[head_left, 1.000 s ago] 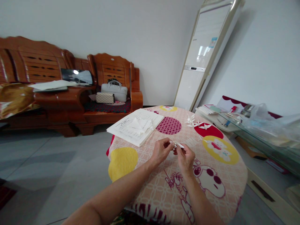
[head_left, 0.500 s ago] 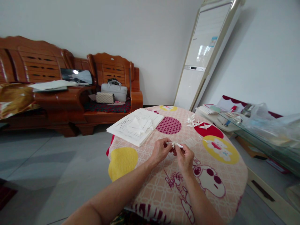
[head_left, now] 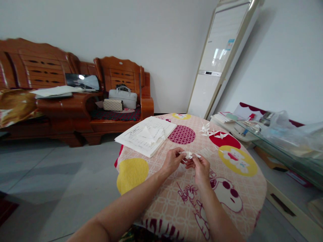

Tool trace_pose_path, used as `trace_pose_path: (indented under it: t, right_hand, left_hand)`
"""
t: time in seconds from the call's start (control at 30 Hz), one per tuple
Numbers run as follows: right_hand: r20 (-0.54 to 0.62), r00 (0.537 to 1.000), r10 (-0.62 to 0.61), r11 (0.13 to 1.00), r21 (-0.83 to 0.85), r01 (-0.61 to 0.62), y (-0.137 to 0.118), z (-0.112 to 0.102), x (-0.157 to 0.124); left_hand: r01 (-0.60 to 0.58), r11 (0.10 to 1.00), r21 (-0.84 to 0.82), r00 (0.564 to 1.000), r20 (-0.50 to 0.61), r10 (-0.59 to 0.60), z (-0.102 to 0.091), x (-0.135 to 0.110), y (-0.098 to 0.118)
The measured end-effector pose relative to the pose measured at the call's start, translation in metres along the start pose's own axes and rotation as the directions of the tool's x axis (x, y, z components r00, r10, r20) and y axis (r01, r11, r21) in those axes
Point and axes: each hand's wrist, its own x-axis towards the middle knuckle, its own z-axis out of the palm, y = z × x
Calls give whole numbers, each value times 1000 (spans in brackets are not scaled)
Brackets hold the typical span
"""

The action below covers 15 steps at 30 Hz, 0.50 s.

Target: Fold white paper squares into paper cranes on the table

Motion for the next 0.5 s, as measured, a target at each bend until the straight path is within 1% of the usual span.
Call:
trace_pose_path:
  t: [0.1,0.27,0.37,0.5]
  right_hand:
    - [2,1000,25,999,28,-25,-3,1,-1]
    - [-36,998,52,997,57,-50,-4,-2,0]
    - [0,998,69,994,81,-69,-4,-3,0]
    - [58,993,99,990,91,-104,-5,-3,-1]
  left_hand:
    - [18,1000,-19,1000,13,-18,-1,0,2]
    - [93,992,-81,995,28,-92,-3,0,4]
    - [142,980,-142,988,76,-132,-4,0,6]
    - [183,969,-166,978,134,-162,-6,0,7]
